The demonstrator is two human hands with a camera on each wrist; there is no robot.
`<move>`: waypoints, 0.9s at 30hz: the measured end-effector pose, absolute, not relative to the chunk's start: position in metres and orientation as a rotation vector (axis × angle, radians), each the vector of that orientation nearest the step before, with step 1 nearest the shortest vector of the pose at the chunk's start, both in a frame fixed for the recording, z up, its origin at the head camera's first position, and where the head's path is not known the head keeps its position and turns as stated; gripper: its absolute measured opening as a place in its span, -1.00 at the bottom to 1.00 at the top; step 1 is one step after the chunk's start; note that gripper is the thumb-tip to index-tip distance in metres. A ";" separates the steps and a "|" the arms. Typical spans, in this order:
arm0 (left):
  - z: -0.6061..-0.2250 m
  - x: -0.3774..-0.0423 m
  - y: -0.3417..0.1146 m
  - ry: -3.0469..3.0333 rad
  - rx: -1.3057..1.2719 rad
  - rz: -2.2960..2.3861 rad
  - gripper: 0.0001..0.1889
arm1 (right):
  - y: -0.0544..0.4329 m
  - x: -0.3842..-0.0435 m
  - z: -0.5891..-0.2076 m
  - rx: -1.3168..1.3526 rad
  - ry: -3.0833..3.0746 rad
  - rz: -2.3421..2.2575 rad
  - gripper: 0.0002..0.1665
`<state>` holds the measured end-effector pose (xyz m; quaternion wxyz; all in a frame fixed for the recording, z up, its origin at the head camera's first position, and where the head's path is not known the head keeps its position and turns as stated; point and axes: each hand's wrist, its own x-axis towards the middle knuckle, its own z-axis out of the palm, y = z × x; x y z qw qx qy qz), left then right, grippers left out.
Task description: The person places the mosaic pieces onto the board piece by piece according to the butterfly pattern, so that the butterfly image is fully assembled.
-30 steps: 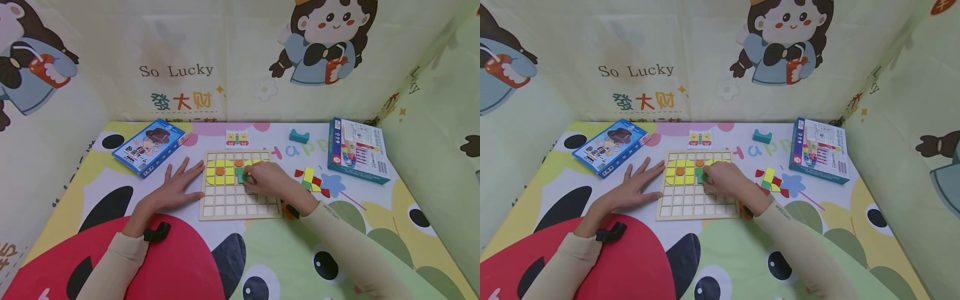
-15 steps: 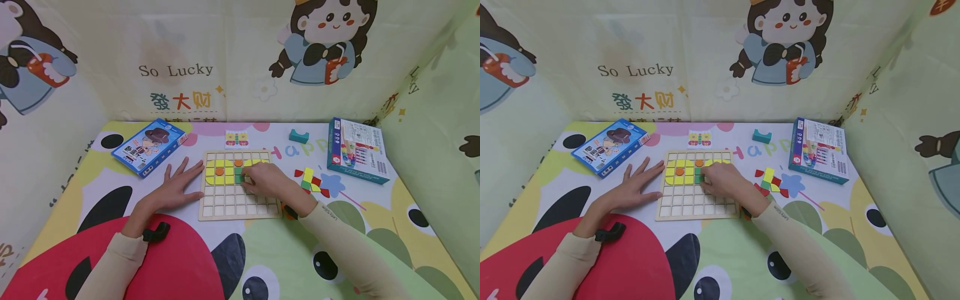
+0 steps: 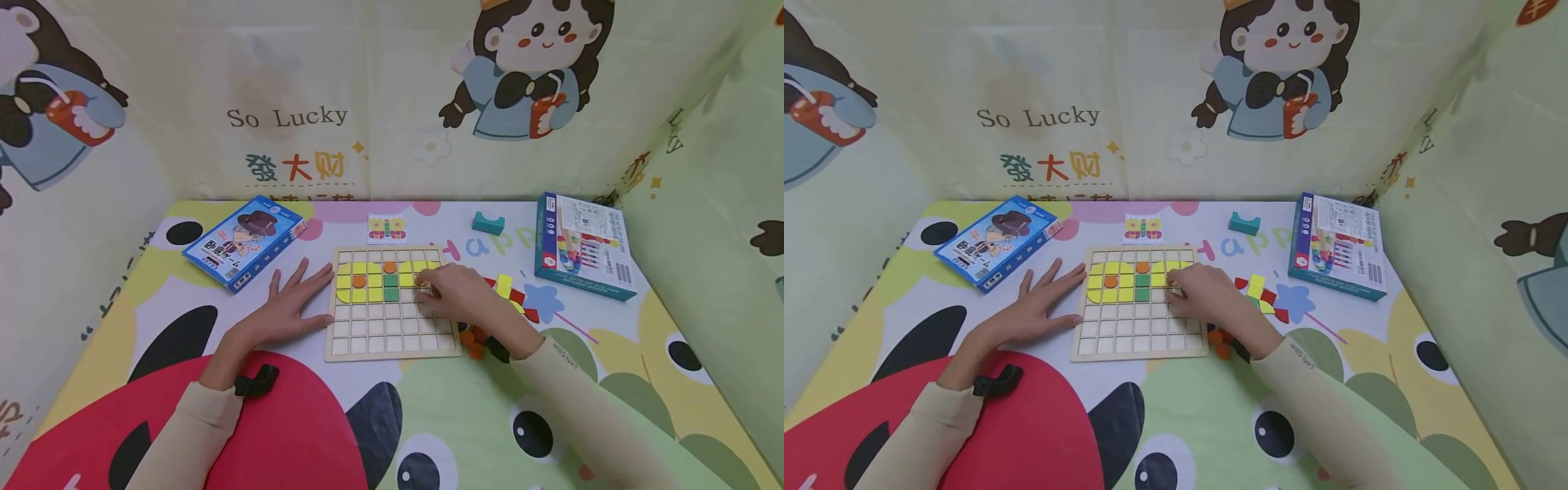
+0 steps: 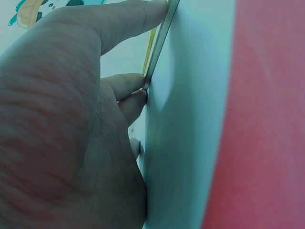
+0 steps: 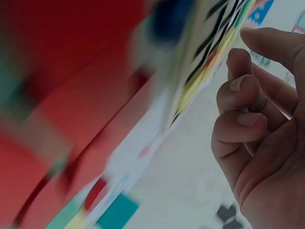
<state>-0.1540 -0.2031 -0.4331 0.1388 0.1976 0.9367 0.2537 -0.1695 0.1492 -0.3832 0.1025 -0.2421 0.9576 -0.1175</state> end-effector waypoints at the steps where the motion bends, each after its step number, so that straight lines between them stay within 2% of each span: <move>1: -0.433 -0.154 -0.203 2.708 0.572 0.731 0.02 | 0.158 -0.170 -0.382 -0.689 2.829 -0.354 -0.59; 15: -0.435 -0.154 -0.203 2.713 0.569 0.721 0.04 | 0.277 -0.175 -0.382 -0.377 2.853 -0.427 -0.58; 27: -0.435 -0.154 -0.203 2.711 0.569 0.719 0.03 | 0.298 -0.177 -0.387 -0.328 2.824 -0.422 -0.59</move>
